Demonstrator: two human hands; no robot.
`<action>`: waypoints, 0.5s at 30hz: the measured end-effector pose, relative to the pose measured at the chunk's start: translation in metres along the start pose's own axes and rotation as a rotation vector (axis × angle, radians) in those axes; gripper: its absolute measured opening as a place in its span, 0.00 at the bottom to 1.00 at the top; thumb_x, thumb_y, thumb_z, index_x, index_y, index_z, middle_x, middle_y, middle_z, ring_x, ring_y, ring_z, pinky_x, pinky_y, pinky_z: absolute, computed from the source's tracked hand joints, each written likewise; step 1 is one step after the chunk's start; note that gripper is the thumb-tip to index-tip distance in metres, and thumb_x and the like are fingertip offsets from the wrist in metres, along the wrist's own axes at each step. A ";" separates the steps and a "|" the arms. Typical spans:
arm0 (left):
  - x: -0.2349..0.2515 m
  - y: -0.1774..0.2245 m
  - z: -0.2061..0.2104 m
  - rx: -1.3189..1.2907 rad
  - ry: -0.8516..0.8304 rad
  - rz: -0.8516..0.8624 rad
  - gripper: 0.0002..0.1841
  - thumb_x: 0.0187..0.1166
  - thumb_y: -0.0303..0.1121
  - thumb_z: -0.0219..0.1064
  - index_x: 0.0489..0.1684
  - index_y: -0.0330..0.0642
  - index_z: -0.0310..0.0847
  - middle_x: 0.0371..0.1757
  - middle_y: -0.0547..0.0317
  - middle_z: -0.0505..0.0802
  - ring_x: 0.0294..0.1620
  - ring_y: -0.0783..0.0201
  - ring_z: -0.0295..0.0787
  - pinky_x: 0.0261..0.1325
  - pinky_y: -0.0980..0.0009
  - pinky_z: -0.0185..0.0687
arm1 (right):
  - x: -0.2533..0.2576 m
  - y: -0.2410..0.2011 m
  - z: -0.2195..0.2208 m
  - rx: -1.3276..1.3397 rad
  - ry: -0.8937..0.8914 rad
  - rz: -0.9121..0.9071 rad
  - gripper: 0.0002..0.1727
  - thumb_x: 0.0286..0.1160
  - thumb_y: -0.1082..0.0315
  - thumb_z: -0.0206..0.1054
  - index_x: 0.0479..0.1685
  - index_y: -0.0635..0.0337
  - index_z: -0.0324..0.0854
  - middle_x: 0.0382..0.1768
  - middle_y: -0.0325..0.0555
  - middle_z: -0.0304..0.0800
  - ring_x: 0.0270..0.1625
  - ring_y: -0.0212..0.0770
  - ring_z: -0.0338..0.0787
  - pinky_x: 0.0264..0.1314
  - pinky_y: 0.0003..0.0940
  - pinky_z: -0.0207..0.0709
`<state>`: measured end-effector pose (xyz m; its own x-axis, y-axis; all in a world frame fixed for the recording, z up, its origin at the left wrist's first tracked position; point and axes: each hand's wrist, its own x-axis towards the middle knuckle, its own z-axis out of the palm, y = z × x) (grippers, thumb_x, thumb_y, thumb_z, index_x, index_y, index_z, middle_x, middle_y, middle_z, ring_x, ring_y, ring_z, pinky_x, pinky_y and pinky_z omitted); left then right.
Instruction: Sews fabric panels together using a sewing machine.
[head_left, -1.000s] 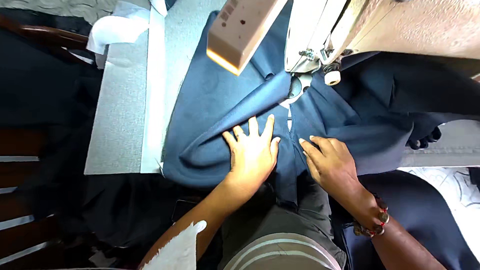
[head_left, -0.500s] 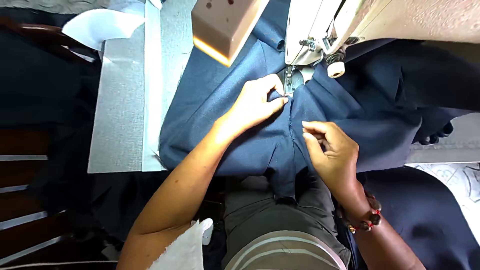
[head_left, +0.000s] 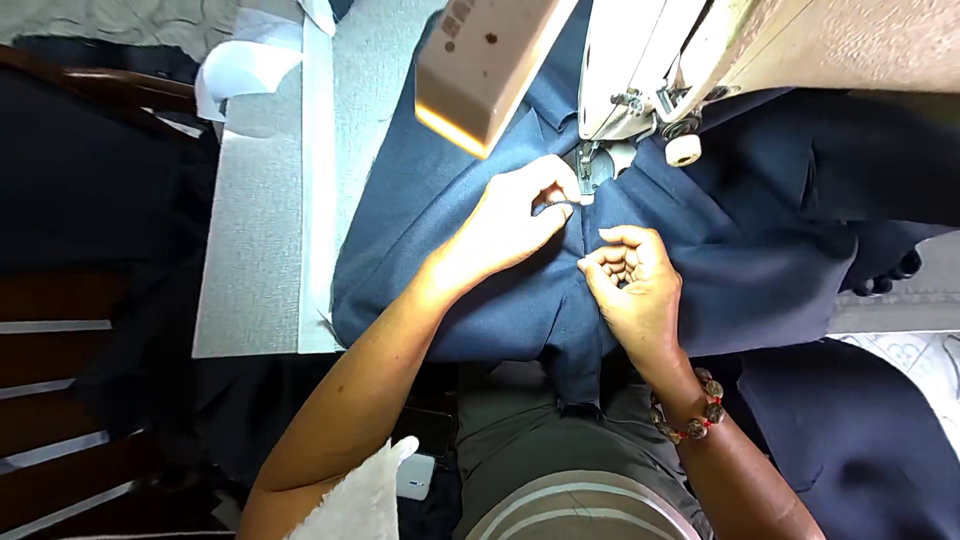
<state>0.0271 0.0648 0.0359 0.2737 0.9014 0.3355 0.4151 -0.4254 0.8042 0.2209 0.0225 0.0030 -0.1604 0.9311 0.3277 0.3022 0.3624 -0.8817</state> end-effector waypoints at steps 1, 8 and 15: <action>-0.001 -0.001 -0.003 0.009 -0.035 0.019 0.08 0.79 0.23 0.61 0.43 0.34 0.87 0.41 0.60 0.91 0.42 0.80 0.85 0.49 0.84 0.79 | 0.000 0.001 0.000 0.011 0.001 0.001 0.20 0.66 0.78 0.71 0.60 0.64 0.77 0.34 0.35 0.91 0.29 0.17 0.83 0.32 0.10 0.75; 0.000 -0.003 -0.008 0.135 -0.128 0.047 0.13 0.80 0.22 0.59 0.48 0.36 0.93 0.45 0.53 0.95 0.49 0.72 0.89 0.57 0.79 0.80 | 0.000 0.006 0.001 0.013 0.015 -0.016 0.17 0.66 0.78 0.71 0.55 0.65 0.79 0.33 0.37 0.90 0.31 0.17 0.84 0.33 0.10 0.76; 0.007 -0.006 -0.007 0.142 -0.114 0.125 0.09 0.79 0.23 0.66 0.45 0.35 0.95 0.43 0.52 0.96 0.47 0.72 0.91 0.57 0.79 0.82 | -0.003 0.009 0.001 0.037 0.033 -0.018 0.16 0.67 0.78 0.71 0.55 0.66 0.80 0.34 0.38 0.90 0.32 0.17 0.85 0.35 0.10 0.77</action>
<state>0.0199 0.0743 0.0365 0.4239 0.8293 0.3641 0.4875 -0.5477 0.6800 0.2227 0.0233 -0.0065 -0.1345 0.9255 0.3540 0.2645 0.3778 -0.8873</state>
